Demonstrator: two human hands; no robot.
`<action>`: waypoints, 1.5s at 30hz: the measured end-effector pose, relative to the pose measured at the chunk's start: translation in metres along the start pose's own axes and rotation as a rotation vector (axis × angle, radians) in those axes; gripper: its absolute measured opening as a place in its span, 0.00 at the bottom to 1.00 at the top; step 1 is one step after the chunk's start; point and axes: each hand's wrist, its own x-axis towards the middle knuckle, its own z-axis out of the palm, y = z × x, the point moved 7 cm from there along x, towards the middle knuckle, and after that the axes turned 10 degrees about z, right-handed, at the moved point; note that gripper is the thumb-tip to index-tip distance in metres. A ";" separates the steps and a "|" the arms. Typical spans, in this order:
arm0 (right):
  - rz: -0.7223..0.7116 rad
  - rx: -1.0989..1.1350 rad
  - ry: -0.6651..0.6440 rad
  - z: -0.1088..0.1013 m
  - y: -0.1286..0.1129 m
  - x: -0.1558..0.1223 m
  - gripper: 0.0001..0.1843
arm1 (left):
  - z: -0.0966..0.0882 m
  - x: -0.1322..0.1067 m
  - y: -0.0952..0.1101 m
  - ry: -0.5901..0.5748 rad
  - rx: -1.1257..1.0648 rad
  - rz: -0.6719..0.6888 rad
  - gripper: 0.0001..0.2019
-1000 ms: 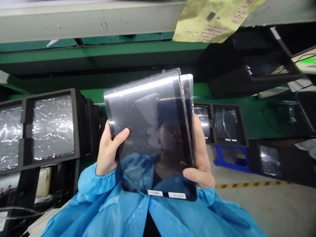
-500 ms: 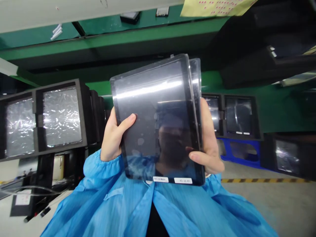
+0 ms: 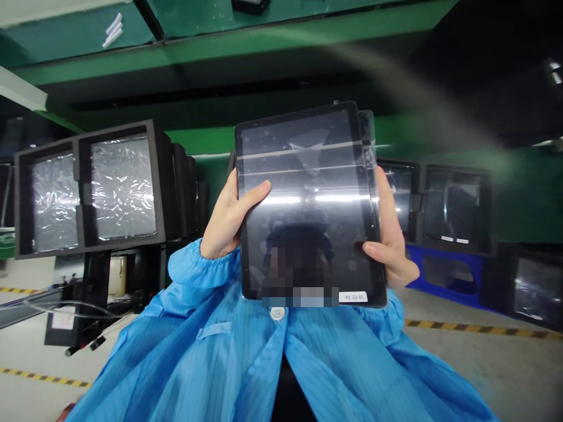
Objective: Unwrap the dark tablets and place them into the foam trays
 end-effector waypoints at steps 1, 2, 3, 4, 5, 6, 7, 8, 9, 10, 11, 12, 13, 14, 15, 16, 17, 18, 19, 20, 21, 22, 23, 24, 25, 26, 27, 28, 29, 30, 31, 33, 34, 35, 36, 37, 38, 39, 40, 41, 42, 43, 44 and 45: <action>-0.005 0.016 -0.005 0.000 0.001 0.000 0.54 | 0.001 0.001 0.000 -0.009 -0.001 0.004 0.23; -0.012 0.027 -0.008 0.000 0.001 0.001 0.53 | 0.003 0.001 0.001 -0.017 0.003 0.010 0.23; -0.024 0.034 -0.006 0.000 0.001 0.001 0.52 | 0.004 0.001 0.001 -0.025 0.011 0.015 0.23; -0.040 0.042 -0.002 0.001 0.000 0.001 0.51 | 0.005 0.001 0.002 -0.030 0.022 0.018 0.24; -0.059 0.048 0.003 0.001 -0.001 0.001 0.50 | 0.005 0.001 0.002 -0.033 0.033 0.021 0.24; -0.077 0.051 0.008 0.002 -0.002 0.001 0.48 | 0.006 0.001 0.002 -0.033 0.042 0.024 0.23; -0.088 0.048 0.013 0.004 -0.003 0.001 0.47 | 0.007 0.002 0.003 -0.032 0.047 0.026 0.23; -0.090 0.038 0.020 0.005 -0.004 0.001 0.46 | 0.007 0.002 0.003 -0.032 0.046 0.025 0.23; -0.087 0.027 0.038 0.006 -0.004 0.002 0.45 | 0.008 0.002 0.002 -0.032 0.042 0.022 0.23; -0.084 0.019 0.064 0.007 -0.004 0.002 0.44 | 0.009 0.003 0.001 -0.033 0.035 0.015 0.23; -0.084 0.014 0.083 0.008 -0.004 0.003 0.44 | 0.009 0.004 -0.001 -0.035 0.024 0.007 0.23; -0.085 0.017 0.092 0.009 -0.002 0.004 0.45 | 0.008 0.006 -0.004 -0.037 0.011 -0.003 0.23; -0.086 0.027 0.099 0.010 0.000 0.005 0.45 | 0.006 0.008 -0.009 -0.036 -0.004 -0.014 0.24; -0.082 0.037 0.102 0.010 0.005 0.007 0.45 | 0.004 0.010 -0.015 -0.035 -0.020 -0.026 0.24; -0.071 0.043 0.102 0.010 0.013 0.010 0.46 | 0.000 0.012 -0.022 -0.034 -0.036 -0.042 0.25; -0.055 0.041 0.106 0.009 0.023 0.014 0.47 | -0.004 0.014 -0.032 -0.037 -0.051 -0.062 0.26; -0.037 0.034 0.120 0.006 0.036 0.019 0.48 | -0.009 0.017 -0.044 -0.041 -0.064 -0.083 0.27; -0.018 0.022 0.139 0.002 0.051 0.025 0.48 | -0.014 0.019 -0.057 -0.042 -0.076 -0.102 0.28; 0.003 0.007 0.148 -0.002 0.068 0.032 0.48 | -0.019 0.021 -0.072 -0.043 -0.087 -0.122 0.29; 0.032 -0.001 0.150 -0.005 0.087 0.039 0.47 | -0.025 0.022 -0.088 -0.036 -0.098 -0.143 0.29; 0.067 0.006 0.154 -0.009 0.107 0.047 0.45 | -0.030 0.023 -0.105 -0.020 -0.109 -0.170 0.29; 0.107 0.018 0.156 -0.011 0.127 0.054 0.43 | -0.036 0.023 -0.122 -0.001 -0.117 -0.208 0.30; 0.152 0.030 0.160 -0.014 0.147 0.061 0.43 | -0.042 0.023 -0.139 0.022 -0.118 -0.248 0.30; 0.190 0.029 0.171 -0.016 0.164 0.067 0.44 | -0.047 0.024 -0.153 0.041 -0.111 -0.279 0.30; 0.217 0.018 0.187 -0.018 0.179 0.072 0.45 | -0.051 0.025 -0.165 0.054 -0.099 -0.299 0.30; 0.229 0.002 0.210 -0.020 0.191 0.077 0.46 | -0.055 0.028 -0.174 0.062 -0.085 -0.307 0.30; 0.224 -0.020 0.242 -0.025 0.199 0.081 0.47 | -0.060 0.032 -0.180 0.066 -0.069 -0.303 0.30; 0.206 -0.043 0.278 -0.031 0.204 0.086 0.48 | -0.064 0.038 -0.184 0.068 -0.055 -0.294 0.30; 0.180 -0.067 0.316 -0.040 0.205 0.090 0.49 | -0.069 0.046 -0.185 0.073 -0.040 -0.283 0.30; 0.149 -0.098 0.358 -0.051 0.205 0.095 0.49 | -0.076 0.056 -0.185 0.082 -0.022 -0.267 0.31; 0.119 -0.134 0.399 -0.064 0.203 0.101 0.50 | -0.083 0.067 -0.184 0.093 -0.001 -0.248 0.31; 0.077 -0.208 0.461 -0.091 0.198 0.113 0.50 | -0.098 0.093 -0.181 0.108 0.053 -0.206 0.31; 0.067 -0.244 0.482 -0.103 0.196 0.119 0.49 | -0.105 0.107 -0.180 0.105 0.083 -0.189 0.32; 0.063 -0.278 0.498 -0.114 0.195 0.124 0.48 | -0.111 0.120 -0.180 0.095 0.116 -0.175 0.32; 0.060 -0.310 0.511 -0.122 0.195 0.129 0.47 | -0.115 0.132 -0.181 0.079 0.149 -0.165 0.31; 0.056 -0.341 0.523 -0.127 0.195 0.133 0.45 | -0.119 0.144 -0.183 0.062 0.186 -0.156 0.31; 0.048 -0.370 0.533 -0.129 0.196 0.136 0.43 | -0.122 0.154 -0.186 0.049 0.226 -0.145 0.30; 0.037 -0.400 0.540 -0.127 0.196 0.138 0.41 | -0.124 0.162 -0.189 0.044 0.273 -0.129 0.29; 0.023 -0.430 0.544 -0.123 0.197 0.140 0.39 | -0.126 0.169 -0.192 0.045 0.324 -0.112 0.29; 0.011 -0.461 0.546 -0.118 0.197 0.143 0.37 | -0.128 0.174 -0.194 0.050 0.379 -0.096 0.28; 0.000 -0.495 0.547 -0.112 0.196 0.145 0.34 | -0.128 0.178 -0.197 0.054 0.439 -0.080 0.28; -0.007 -0.529 0.545 -0.107 0.194 0.148 0.32 | -0.129 0.180 -0.199 0.056 0.501 -0.067 0.29; -0.012 -0.564 0.540 -0.103 0.191 0.151 0.29 | -0.129 0.181 -0.200 0.052 0.562 -0.051 0.30; -0.013 -0.597 0.534 -0.101 0.186 0.153 0.27 | -0.129 0.180 -0.201 0.040 0.616 -0.032 0.32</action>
